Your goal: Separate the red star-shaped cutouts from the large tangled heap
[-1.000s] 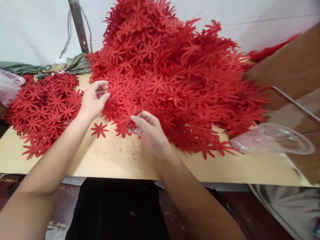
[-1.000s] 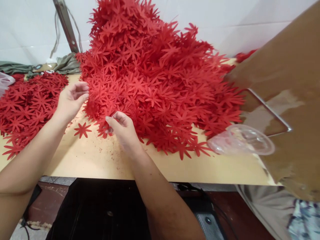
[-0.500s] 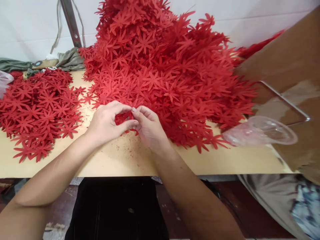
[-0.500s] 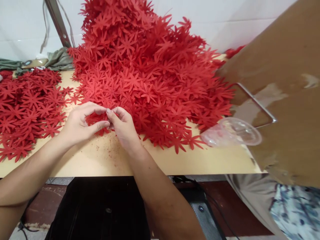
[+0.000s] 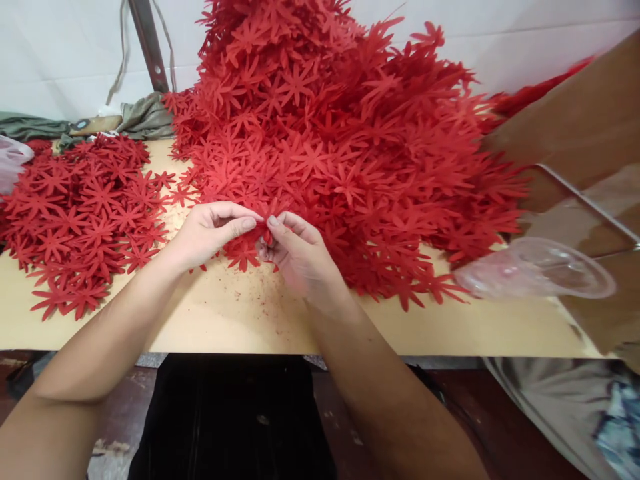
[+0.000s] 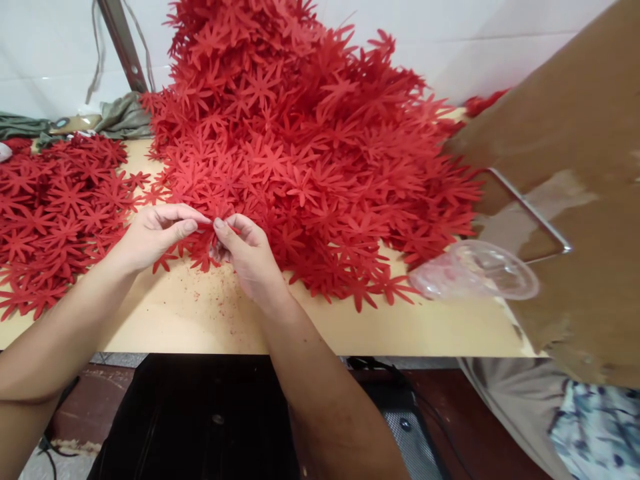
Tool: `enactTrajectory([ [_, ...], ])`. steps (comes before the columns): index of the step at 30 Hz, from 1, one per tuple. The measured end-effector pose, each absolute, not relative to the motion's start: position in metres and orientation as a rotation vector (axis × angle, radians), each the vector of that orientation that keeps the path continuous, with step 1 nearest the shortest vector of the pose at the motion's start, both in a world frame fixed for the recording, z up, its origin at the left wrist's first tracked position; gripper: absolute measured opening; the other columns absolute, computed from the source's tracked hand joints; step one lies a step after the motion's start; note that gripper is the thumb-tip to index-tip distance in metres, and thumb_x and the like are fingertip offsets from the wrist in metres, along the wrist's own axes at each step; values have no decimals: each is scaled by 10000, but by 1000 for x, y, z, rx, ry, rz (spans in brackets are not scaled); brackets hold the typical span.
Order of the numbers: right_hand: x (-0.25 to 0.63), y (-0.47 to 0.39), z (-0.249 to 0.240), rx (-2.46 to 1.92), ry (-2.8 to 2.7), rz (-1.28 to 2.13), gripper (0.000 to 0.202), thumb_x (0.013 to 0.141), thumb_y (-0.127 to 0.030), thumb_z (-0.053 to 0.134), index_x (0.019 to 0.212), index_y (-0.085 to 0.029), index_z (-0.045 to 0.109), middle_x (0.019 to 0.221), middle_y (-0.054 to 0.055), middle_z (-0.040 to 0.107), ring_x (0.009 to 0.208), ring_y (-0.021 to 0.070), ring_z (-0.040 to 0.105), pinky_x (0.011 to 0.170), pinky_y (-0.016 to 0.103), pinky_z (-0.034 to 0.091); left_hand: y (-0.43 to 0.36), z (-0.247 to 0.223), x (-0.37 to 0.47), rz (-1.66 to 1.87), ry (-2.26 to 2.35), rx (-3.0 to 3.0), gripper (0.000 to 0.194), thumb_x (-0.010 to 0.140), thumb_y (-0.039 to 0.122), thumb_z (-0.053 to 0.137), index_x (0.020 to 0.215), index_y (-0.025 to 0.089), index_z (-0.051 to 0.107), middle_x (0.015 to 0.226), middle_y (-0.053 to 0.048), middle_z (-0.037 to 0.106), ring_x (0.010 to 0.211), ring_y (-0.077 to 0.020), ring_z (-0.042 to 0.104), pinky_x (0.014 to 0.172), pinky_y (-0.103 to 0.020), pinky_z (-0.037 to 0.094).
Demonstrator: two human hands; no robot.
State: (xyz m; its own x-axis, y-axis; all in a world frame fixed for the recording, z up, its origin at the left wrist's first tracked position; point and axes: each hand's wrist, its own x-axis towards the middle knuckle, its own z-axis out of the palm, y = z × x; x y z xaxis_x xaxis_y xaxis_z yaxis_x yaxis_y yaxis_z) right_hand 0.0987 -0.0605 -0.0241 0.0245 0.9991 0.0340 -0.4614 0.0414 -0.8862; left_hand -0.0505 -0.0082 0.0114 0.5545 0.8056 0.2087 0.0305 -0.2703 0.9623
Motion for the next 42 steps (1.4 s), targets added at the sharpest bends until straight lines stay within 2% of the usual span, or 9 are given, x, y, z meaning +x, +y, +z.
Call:
enactTrajectory([
  [9,99,-63,-20,-765,-818,1443,415,624,-465,795,621,-200,474,559,-72,511,508,52,511,497,205,423,-6,9,-49,950,676,1640,433,634,565,745,727,142,724,740,-27,728,687,-86,649,726,-218,528],
  [13,98,-63,-20,-754,-809,1458,406,615,-451,804,624,-199,485,570,-72,520,511,48,504,519,206,441,-6,7,-48,953,656,1635,365,639,481,783,770,145,725,742,-20,713,674,-80,636,694,-215,518],
  [18,97,-62,-21,-759,-788,1442,403,592,-464,808,627,-201,505,544,-74,513,489,49,481,485,200,420,-12,10,-46,971,649,1754,370,563,388,849,818,150,727,762,-17,673,676,-87,604,663,-225,505],
  [22,98,-61,-23,-762,-806,1434,385,635,-464,778,636,-205,494,554,-67,511,500,54,483,494,208,420,-14,11,-44,983,673,1804,297,632,354,811,830,149,729,763,-26,662,688,-105,612,675,-253,514],
  [28,98,-61,-22,-776,-806,1452,421,613,-474,784,614,-208,457,538,-73,456,528,62,502,499,210,408,-10,10,-47,991,631,1851,285,719,431,732,839,174,754,847,-53,716,788,-126,653,784,-266,518],
  [31,98,-62,-22,-780,-798,1456,421,613,-477,782,620,-208,458,556,-69,480,532,62,509,490,207,401,-9,11,-49,1023,637,1895,310,756,475,685,818,179,753,845,-55,730,805,-127,659,801,-261,518],
  [36,97,-62,-22,-747,-808,1467,392,652,-472,762,646,-202,478,591,-59,540,520,55,514,496,206,410,-13,9,-45,1060,750,1843,372,772,512,652,777,143,696,765,-43,709,706,-107,633,708,-239,511],
  [42,95,-65,-20,-718,-918,1473,380,653,-470,767,655,-200,500,556,-73,552,493,51,502,487,206,410,-12,8,-37,1225,945,1706,352,755,492,667,683,164,561,615,17,588,556,-67,518,561,-206,445],
])
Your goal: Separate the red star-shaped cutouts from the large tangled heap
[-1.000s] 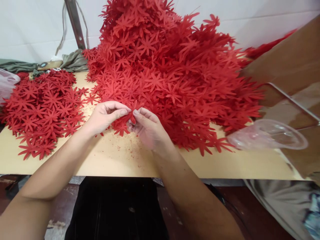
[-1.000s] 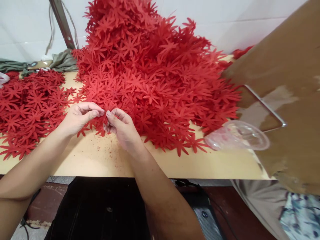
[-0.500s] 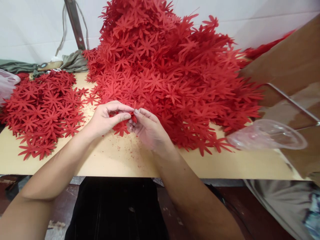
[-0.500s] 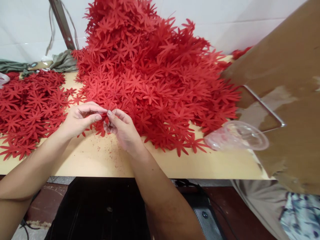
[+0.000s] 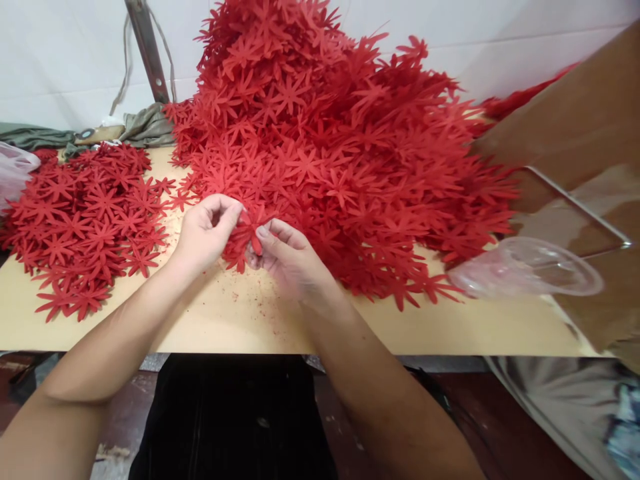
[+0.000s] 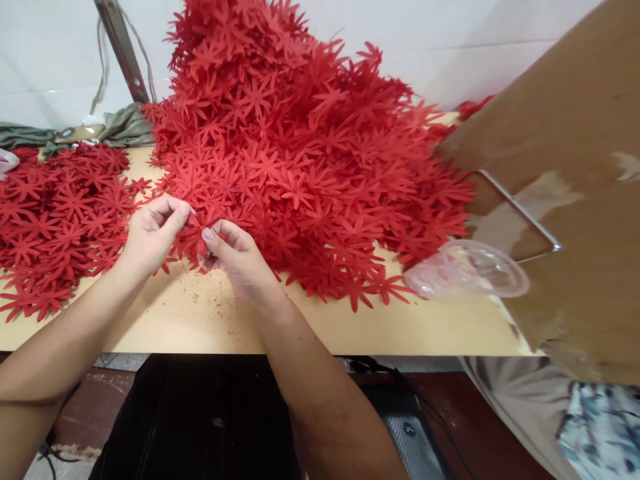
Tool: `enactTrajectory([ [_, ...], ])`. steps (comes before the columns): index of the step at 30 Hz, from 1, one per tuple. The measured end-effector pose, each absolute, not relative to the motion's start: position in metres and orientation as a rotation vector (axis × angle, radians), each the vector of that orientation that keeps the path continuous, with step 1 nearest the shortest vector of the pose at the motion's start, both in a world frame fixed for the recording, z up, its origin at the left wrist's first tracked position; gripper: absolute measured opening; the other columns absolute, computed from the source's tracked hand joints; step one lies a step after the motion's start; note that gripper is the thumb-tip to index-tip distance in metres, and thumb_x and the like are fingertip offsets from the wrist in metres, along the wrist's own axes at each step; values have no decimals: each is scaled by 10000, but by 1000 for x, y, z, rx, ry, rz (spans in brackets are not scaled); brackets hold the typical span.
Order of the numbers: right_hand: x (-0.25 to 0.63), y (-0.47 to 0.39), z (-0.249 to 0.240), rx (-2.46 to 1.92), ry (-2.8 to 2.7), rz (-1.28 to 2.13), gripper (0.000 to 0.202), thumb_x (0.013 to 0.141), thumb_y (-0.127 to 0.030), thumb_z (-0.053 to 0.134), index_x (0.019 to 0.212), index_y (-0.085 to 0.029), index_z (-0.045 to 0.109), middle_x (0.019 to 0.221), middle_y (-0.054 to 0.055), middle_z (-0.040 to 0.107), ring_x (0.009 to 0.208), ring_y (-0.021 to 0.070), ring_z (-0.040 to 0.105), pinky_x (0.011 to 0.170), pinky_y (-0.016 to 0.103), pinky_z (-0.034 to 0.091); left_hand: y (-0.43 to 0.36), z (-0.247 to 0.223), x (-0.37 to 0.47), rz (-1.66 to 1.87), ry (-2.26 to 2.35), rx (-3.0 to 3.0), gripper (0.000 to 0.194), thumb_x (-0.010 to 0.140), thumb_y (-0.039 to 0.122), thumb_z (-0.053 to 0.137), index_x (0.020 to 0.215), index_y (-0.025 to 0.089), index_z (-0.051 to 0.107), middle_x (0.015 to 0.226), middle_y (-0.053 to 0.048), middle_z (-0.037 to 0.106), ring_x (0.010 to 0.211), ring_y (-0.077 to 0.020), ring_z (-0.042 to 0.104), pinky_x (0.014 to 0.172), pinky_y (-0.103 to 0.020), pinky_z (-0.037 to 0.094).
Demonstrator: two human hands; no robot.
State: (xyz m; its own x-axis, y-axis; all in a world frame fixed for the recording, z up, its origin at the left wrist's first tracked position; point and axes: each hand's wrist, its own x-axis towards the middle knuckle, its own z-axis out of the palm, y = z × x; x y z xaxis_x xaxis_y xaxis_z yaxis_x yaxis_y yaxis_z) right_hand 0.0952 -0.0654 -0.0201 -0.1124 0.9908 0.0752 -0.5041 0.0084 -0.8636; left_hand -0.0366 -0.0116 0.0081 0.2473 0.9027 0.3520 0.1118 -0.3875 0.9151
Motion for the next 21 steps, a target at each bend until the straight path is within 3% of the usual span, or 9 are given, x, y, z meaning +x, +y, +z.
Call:
enactTrajectory([
  [7,92,-68,-21,-754,-955,1437,231,685,-336,723,663,-198,539,541,-70,544,485,49,492,498,210,416,36,20,-78,1496,1079,1425,213,781,370,645,706,218,518,629,42,540,512,-61,506,490,-193,409],
  [9,91,-66,-20,-800,-839,1408,203,659,-283,714,649,-194,532,569,-70,538,508,44,492,511,208,436,45,16,-87,1455,1087,1583,169,739,335,688,791,217,579,717,19,602,620,-80,562,590,-201,472],
  [11,91,-63,-19,-845,-760,1386,193,635,-255,704,651,-193,522,576,-72,538,512,44,498,507,209,446,45,9,-89,1425,1119,1777,245,708,306,711,909,200,620,865,-16,654,749,-104,599,724,-230,511],
  [15,93,-60,-20,-911,-719,1333,251,590,-204,705,712,-205,486,542,-84,555,491,64,540,457,199,414,21,2,-73,1387,1182,2178,369,755,273,652,1110,176,629,1130,-76,635,927,-153,610,912,-322,493],
  [21,98,-57,-25,-898,-738,1297,322,610,-322,773,754,-212,508,552,-92,552,453,47,498,426,192,363,-21,12,-44,1151,898,2410,303,866,249,515,1120,152,649,1074,-86,676,1009,-164,612,945,-324,484],
])
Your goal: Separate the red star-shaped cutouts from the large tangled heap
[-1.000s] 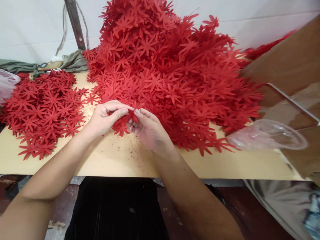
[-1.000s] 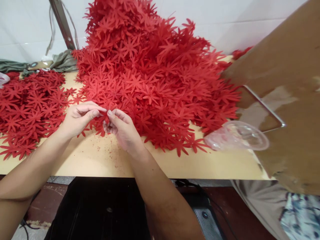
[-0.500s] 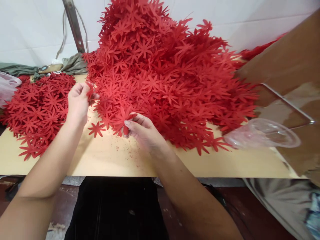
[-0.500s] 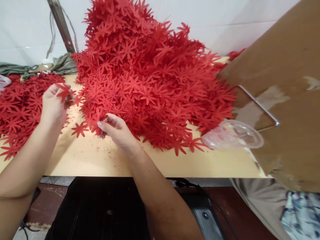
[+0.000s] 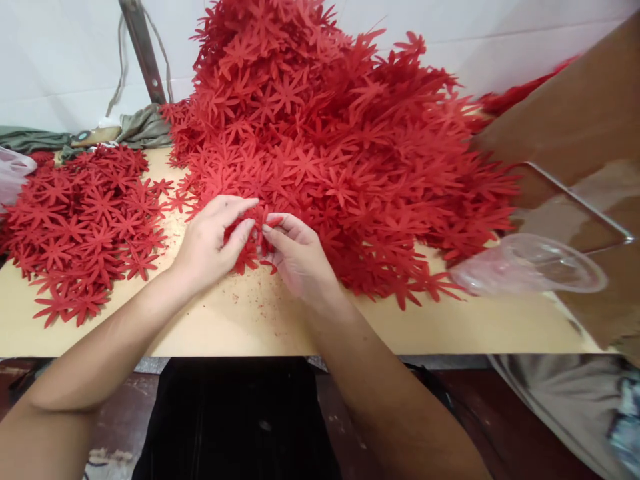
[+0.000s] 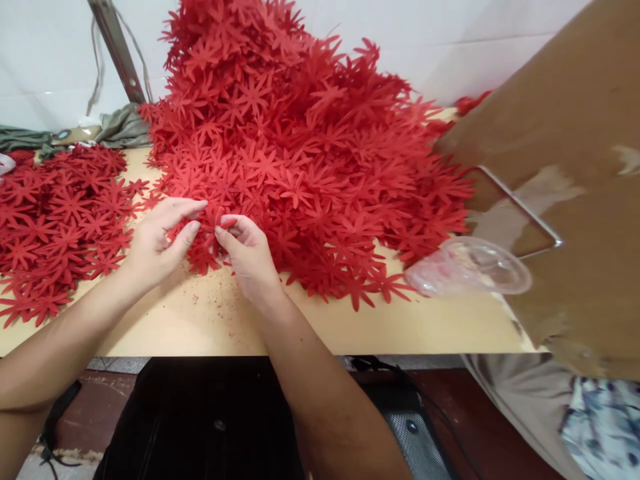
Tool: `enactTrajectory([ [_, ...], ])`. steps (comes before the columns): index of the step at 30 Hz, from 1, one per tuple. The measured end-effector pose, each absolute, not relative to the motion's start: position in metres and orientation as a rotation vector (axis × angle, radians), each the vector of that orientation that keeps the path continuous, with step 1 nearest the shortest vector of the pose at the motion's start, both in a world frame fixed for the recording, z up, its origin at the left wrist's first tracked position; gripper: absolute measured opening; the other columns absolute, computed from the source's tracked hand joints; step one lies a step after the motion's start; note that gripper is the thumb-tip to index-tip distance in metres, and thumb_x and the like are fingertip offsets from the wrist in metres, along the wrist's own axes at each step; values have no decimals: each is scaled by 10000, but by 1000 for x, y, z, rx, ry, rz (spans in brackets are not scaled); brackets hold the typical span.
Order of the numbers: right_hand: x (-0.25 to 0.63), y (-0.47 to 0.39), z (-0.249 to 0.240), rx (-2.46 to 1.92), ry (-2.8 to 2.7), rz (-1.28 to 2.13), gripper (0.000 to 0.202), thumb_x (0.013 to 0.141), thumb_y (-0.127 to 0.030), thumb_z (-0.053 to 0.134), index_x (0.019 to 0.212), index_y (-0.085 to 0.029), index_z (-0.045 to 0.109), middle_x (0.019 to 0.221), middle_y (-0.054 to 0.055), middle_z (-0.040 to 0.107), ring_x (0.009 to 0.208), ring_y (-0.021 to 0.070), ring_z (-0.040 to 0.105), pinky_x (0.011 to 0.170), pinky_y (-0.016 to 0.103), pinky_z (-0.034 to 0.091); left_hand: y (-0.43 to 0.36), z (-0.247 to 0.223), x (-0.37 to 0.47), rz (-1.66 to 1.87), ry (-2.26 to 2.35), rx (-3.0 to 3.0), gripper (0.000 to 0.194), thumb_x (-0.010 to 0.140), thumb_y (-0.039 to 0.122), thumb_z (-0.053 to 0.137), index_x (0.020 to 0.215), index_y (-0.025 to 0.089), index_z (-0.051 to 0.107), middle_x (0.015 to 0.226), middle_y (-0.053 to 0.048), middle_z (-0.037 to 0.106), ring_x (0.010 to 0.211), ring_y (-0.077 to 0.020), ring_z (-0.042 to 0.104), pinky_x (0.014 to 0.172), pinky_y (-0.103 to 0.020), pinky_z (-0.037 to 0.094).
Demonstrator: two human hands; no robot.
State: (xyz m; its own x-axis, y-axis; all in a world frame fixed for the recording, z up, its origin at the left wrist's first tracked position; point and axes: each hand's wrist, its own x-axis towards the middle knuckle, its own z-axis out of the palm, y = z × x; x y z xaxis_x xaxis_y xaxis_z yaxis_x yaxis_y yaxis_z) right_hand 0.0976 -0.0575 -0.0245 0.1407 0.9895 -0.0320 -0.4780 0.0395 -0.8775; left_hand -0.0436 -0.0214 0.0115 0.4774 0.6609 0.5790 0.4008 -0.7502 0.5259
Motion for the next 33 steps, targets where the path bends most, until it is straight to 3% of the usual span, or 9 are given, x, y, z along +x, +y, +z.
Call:
enactTrajectory([
  [6,98,-57,-26,-897,-803,1200,362,658,-498,746,700,-199,548,565,-78,500,471,36,416,470,213,361,-22,5,-40,1088,878,2114,348,852,369,573,1113,153,652,1038,-90,676,917,-145,637,904,-299,509],
  [11,97,-61,-25,-1090,-1023,881,347,766,-508,657,686,-201,517,568,-67,481,511,55,398,517,238,326,-25,5,-42,1092,804,2093,430,843,407,586,1201,169,610,1103,-105,642,966,-155,625,919,-299,504],
  [16,96,-62,-26,-1210,-1124,678,412,845,-514,559,599,-199,461,536,-52,446,509,67,375,525,262,279,-27,-3,-37,1043,759,2148,373,829,362,606,1136,152,632,1070,-100,646,939,-148,625,920,-313,505],
  [26,92,-64,-22,-1130,-1134,857,523,794,-677,487,588,-208,382,532,-52,372,499,64,354,484,244,304,-29,-6,-27,1069,799,1695,277,767,438,671,814,166,644,777,-13,610,756,-115,579,753,-258,489],
  [30,91,-64,-24,-1023,-1177,924,481,782,-649,535,649,-204,411,603,-56,369,536,54,343,504,227,330,-17,-1,-33,1158,861,1470,317,748,426,691,636,156,569,602,31,557,567,-63,485,604,-201,431],
  [33,92,-63,-27,-969,-1203,1070,389,744,-544,658,800,-200,484,688,-49,449,574,53,404,525,219,371,1,-6,-44,1244,924,1360,251,772,338,670,642,160,550,606,30,569,556,-60,490,589,-193,426],
])
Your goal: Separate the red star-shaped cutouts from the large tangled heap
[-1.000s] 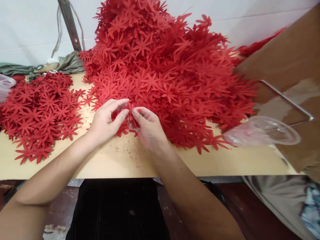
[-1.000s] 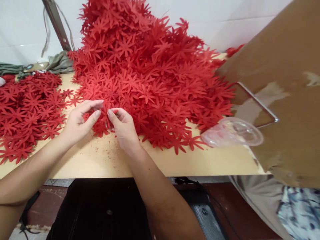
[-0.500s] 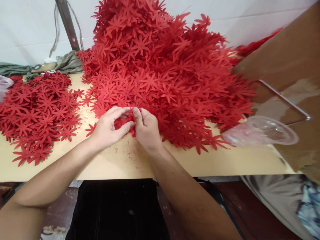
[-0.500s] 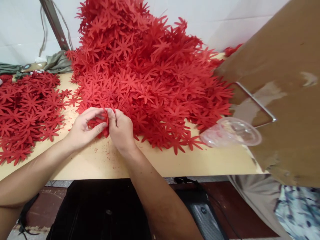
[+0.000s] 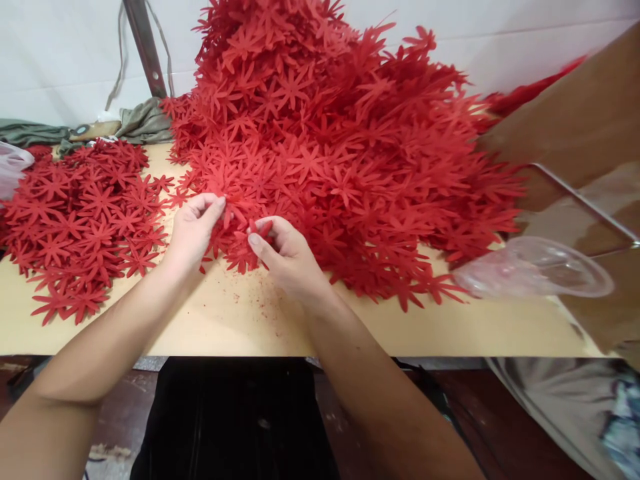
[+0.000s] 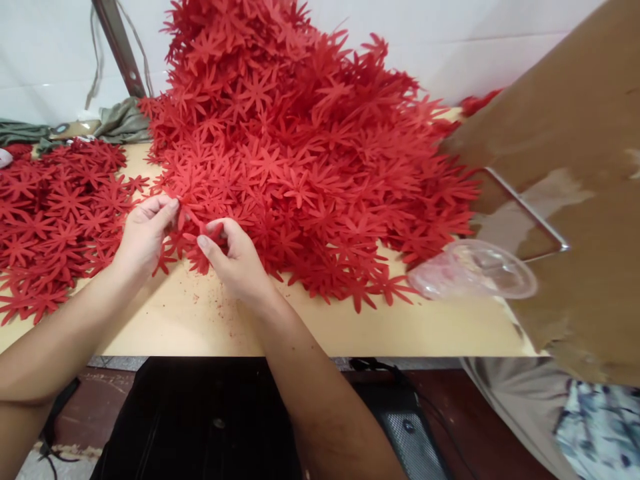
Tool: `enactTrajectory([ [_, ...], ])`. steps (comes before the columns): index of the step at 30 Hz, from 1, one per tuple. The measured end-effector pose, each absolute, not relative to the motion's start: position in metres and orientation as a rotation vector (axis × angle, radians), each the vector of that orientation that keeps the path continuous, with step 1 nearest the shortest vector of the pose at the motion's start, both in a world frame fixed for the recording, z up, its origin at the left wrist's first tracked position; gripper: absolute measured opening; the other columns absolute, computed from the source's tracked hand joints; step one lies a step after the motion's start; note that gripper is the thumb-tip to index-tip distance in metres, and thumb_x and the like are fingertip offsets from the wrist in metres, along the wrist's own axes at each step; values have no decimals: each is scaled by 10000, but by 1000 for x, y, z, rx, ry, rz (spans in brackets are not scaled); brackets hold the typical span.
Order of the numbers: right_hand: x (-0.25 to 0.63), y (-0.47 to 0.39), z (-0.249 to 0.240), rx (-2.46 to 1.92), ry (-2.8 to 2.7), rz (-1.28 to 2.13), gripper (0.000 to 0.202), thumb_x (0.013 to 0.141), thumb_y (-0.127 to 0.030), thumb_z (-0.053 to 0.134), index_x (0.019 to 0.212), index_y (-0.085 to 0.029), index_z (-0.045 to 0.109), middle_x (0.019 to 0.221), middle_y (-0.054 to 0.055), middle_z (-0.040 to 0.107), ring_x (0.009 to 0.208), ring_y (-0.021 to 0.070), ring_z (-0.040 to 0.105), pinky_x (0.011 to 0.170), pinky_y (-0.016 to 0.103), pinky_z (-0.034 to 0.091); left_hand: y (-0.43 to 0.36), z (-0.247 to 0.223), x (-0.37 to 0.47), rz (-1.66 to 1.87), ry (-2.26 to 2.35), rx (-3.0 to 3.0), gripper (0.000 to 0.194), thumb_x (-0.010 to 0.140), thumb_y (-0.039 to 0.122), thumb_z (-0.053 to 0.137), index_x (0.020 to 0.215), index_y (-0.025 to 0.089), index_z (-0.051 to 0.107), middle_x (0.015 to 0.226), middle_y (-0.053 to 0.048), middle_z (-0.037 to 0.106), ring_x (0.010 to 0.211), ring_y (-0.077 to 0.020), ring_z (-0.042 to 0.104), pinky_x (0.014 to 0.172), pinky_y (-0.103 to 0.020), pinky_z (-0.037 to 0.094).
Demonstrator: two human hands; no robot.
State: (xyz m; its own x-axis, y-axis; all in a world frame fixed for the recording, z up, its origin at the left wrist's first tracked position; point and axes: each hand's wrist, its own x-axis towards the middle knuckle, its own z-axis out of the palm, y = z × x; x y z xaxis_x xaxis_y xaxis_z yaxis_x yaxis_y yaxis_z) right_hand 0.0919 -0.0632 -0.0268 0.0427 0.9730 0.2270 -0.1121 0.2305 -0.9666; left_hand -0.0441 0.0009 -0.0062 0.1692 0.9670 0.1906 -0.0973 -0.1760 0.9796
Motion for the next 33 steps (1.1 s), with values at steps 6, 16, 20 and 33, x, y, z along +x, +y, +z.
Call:
enactTrajectory([
  [6,93,-61,-31,-963,-1151,1115,295,787,-466,633,796,-204,497,661,-53,464,573,55,432,560,226,410,24,-25,-63,1395,1059,1662,359,746,257,698,1089,206,608,1155,-65,622,1011,-152,590,905,-294,477],
  [16,96,-61,-31,-1231,-1265,817,379,871,-480,515,640,-203,399,562,-59,401,508,55,348,500,239,308,-22,-2,-40,1199,809,1897,268,841,355,601,981,151,702,1018,-84,676,984,-141,625,950,-295,481],
  [20,98,-60,-33,-1309,-1288,768,428,868,-522,492,607,-205,370,554,-57,369,515,63,331,509,252,287,-23,-5,-39,1136,822,1839,317,810,383,636,1002,140,704,1022,-90,658,944,-130,623,923,-281,497],
  [33,96,-63,-22,-1227,-1175,853,533,759,-695,521,592,-196,436,502,-51,419,475,60,381,456,228,315,-25,-12,-33,1067,861,1841,250,779,352,675,962,185,708,1014,-68,618,1007,-160,590,974,-341,468],
])
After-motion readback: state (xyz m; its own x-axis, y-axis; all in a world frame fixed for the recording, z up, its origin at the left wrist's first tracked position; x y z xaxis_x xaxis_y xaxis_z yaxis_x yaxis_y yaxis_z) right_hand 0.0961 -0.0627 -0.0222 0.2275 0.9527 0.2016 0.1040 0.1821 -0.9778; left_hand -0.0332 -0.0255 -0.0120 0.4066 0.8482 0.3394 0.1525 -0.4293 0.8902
